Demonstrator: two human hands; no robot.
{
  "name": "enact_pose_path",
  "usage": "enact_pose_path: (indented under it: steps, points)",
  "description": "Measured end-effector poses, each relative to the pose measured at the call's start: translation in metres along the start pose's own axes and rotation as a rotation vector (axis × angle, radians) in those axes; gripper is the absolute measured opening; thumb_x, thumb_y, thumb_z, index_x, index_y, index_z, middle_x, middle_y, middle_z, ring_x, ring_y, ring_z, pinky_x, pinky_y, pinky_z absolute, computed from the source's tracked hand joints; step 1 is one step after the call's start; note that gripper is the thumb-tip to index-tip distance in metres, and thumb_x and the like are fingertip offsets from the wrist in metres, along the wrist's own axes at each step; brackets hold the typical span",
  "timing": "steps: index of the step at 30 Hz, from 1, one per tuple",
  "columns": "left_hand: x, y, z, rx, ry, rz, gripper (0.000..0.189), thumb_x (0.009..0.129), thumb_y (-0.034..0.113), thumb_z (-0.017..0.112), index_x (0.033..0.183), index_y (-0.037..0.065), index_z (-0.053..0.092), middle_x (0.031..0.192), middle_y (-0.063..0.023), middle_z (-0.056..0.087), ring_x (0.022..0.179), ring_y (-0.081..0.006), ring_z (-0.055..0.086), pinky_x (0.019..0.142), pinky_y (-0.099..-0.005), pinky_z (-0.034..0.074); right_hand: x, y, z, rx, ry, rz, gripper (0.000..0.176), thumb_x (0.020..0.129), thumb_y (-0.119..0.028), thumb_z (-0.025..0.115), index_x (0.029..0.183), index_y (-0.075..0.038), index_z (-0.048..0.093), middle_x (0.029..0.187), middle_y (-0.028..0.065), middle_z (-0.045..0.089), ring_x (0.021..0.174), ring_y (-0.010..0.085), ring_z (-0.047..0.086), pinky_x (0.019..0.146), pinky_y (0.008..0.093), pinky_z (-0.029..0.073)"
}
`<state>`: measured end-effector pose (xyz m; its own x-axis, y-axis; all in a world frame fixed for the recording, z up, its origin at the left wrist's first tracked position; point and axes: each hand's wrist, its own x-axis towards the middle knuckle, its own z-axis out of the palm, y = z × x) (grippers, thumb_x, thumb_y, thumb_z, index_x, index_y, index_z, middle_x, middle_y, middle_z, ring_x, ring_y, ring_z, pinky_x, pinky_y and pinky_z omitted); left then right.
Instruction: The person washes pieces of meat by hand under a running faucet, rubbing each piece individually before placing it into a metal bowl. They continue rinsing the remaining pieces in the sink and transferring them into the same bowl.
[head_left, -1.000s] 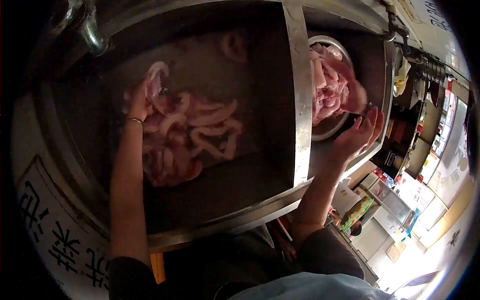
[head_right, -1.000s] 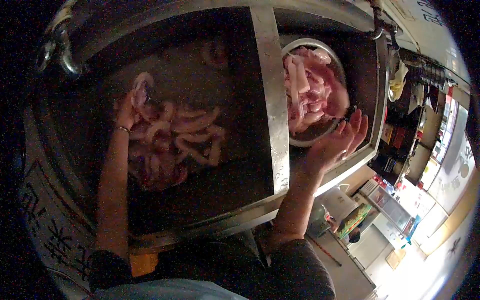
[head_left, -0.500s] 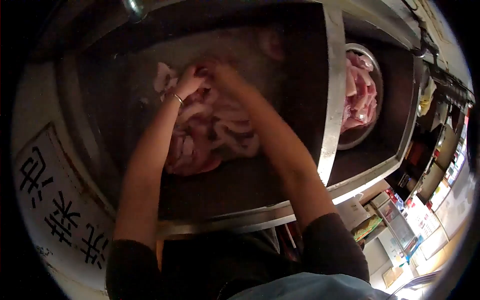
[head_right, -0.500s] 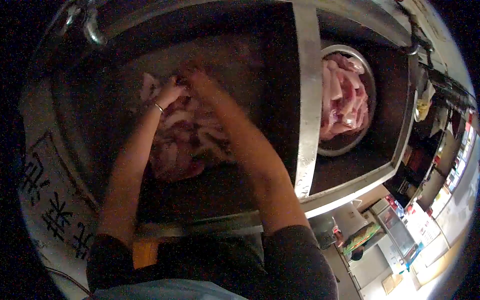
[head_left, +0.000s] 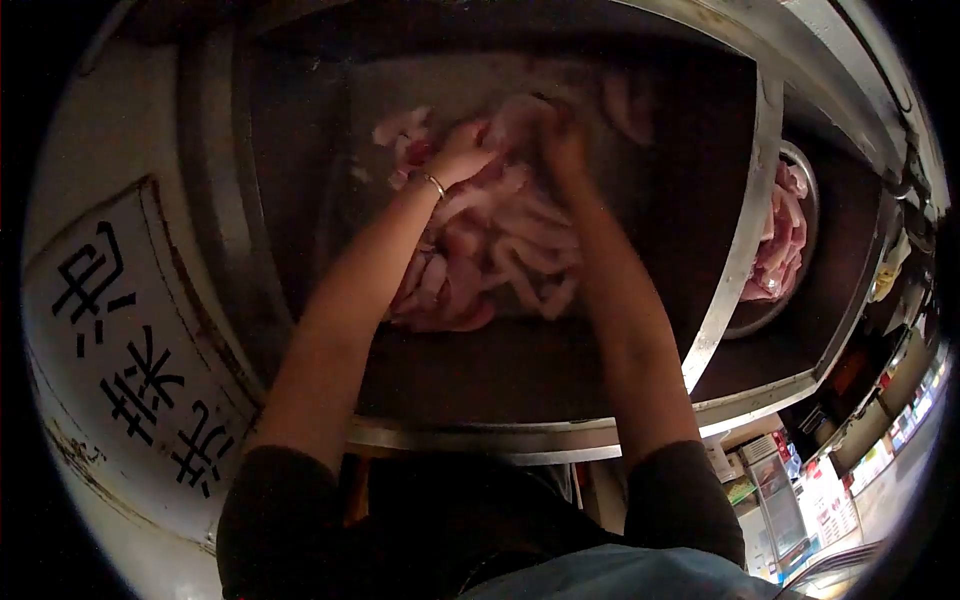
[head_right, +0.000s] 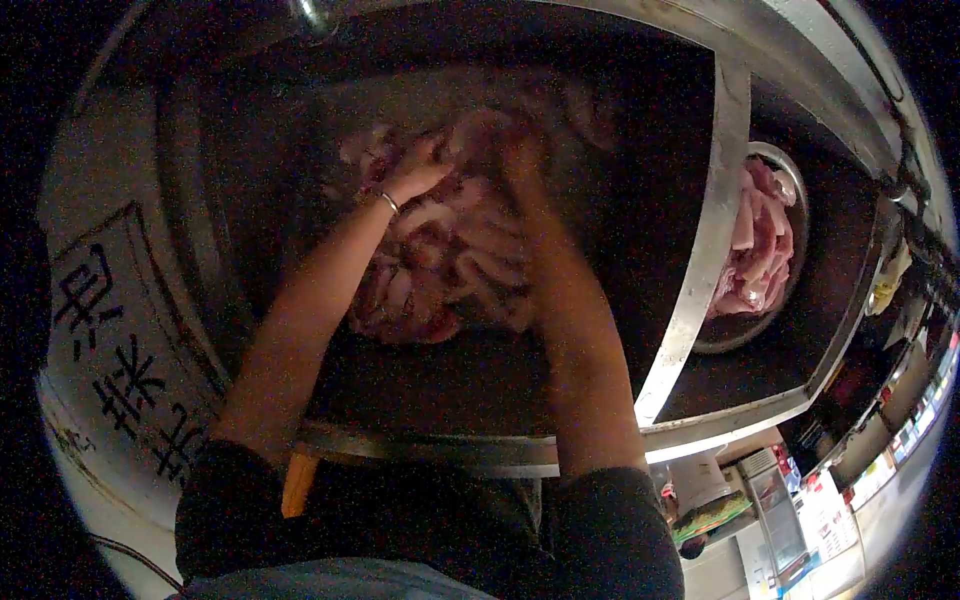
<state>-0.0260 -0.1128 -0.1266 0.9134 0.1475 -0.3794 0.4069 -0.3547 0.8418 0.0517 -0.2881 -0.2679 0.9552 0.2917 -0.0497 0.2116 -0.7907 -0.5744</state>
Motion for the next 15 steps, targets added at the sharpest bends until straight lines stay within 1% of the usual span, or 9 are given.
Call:
enact_pose_path:
  steps: [1, 3, 4, 7, 9, 10, 12, 13, 15]
  points:
    - [0.005, -0.005, -0.003, 0.001, 0.003, -0.003, 0.023, 0.079, 0.020, 0.058, 0.092, 0.000, 0.055, 0.082, -0.0074, 0.060, 0.071, -0.0148, 0.055, 0.061, -0.0284, 0.045, 0.001, 0.020, 0.009, 0.263, -0.154, 0.118, 0.038, 0.083, -0.025, 0.045, 0.117, -0.006, 0.046, 0.099, 0.0116, 0.058, 0.089, 0.0252, 0.055, 0.079, 0.0386, 0.044]
    - [0.024, -0.026, -0.009, -0.091, -0.092, -0.370, 0.042, 0.082, 0.031, 0.052, 0.113, 0.002, 0.048, 0.104, -0.0124, 0.056, 0.095, -0.0247, 0.052, 0.085, -0.0335, 0.040, 0.004, 0.025, -0.003, 0.546, -0.311, 0.286, 0.037, 0.083, -0.022, 0.044, 0.117, -0.006, 0.045, 0.100, 0.0115, 0.057, 0.090, 0.0257, 0.054, 0.079, 0.0393, 0.043]
    - [0.031, -0.038, -0.013, -0.090, -0.091, -0.371, 0.042, 0.082, 0.031, 0.052, 0.113, 0.002, 0.048, 0.104, -0.0124, 0.056, 0.095, -0.0247, 0.052, 0.085, -0.0335, 0.040, 0.004, 0.015, -0.022, 0.401, -0.243, 0.231, 0.036, 0.082, -0.020, 0.044, 0.115, -0.006, 0.046, 0.101, 0.0117, 0.057, 0.091, 0.0265, 0.054, 0.079, 0.0398, 0.043]
    - [0.034, -0.042, -0.018, -0.587, -0.004, -0.563, 0.043, 0.081, 0.031, 0.053, 0.112, 0.002, 0.048, 0.108, -0.0141, 0.054, 0.091, -0.0249, 0.054, 0.082, -0.0346, 0.042, 0.002, -0.045, -0.079, -0.200, -0.007, -0.058, 0.032, 0.081, -0.017, 0.044, 0.112, -0.006, 0.049, 0.103, 0.0124, 0.055, 0.093, 0.0289, 0.053, 0.081, 0.0412, 0.042]
    - [0.024, 0.000, -0.019, -0.090, -0.062, -0.385, 0.039, 0.081, 0.027, 0.053, 0.110, 0.001, 0.049, 0.100, -0.0136, 0.057, 0.083, -0.0243, 0.056, 0.077, -0.0338, 0.044, 0.006, -0.090, -0.108, -0.310, 0.040, -0.151, 0.031, 0.081, -0.016, 0.044, 0.110, -0.006, 0.050, 0.104, 0.0126, 0.055, 0.093, 0.0297, 0.053, 0.081, 0.0417, 0.042]
    - [0.023, -0.007, -0.008, -0.084, -0.063, -0.386, 0.039, 0.081, 0.027, 0.053, 0.110, 0.001, 0.049, 0.100, -0.0136, 0.057, 0.083, -0.0243, 0.056, 0.077, -0.0338, 0.044, 0.007, -0.114, -0.118, -0.313, -0.039, -0.303, 0.030, 0.076, -0.018, 0.048, 0.102, -0.006, 0.054, 0.101, 0.0142, 0.056, 0.095, 0.0300, 0.051, 0.084, 0.0404, 0.039]
    - [0.021, -0.040, 0.021, 0.222, 0.072, 0.250, 0.027, 0.077, 0.019, 0.055, 0.095, -0.002, 0.054, 0.084, -0.0150, 0.061, 0.073, -0.0246, 0.059, 0.062, -0.0324, 0.045, 0.010, -0.120, -0.116, -0.313, -0.115, -0.455, 0.028, 0.070, -0.020, 0.053, 0.095, -0.006, 0.058, 0.098, 0.0158, 0.056, 0.097, 0.0302, 0.050, 0.087, 0.0391, 0.037]
    - [0.023, -0.046, 0.024, 0.224, 0.072, 0.252, 0.027, 0.077, 0.019, 0.055, 0.095, -0.002, 0.054, 0.084, -0.0150, 0.061, 0.073, -0.0246, 0.059, 0.062, -0.0324, 0.045, 0.013, -0.108, -0.105, -0.223, -0.154, -0.374, 0.030, 0.070, -0.020, 0.054, 0.096, -0.006, 0.057, 0.102, 0.0161, 0.055, 0.099, 0.0318, 0.048, 0.088, 0.0403, 0.035]
    - [0.029, -0.057, 0.026, 0.038, -0.030, -0.016, 0.026, 0.077, 0.018, 0.056, 0.094, -0.002, 0.055, 0.086, -0.0152, 0.061, 0.077, -0.0248, 0.059, 0.066, -0.0331, 0.045, 0.009, -0.086, -0.097, -0.138, -0.194, -0.292, 0.031, 0.070, -0.020, 0.056, 0.098, -0.007, 0.056, 0.106, 0.0164, 0.053, 0.101, 0.0333, 0.046, 0.090, 0.0415, 0.034]
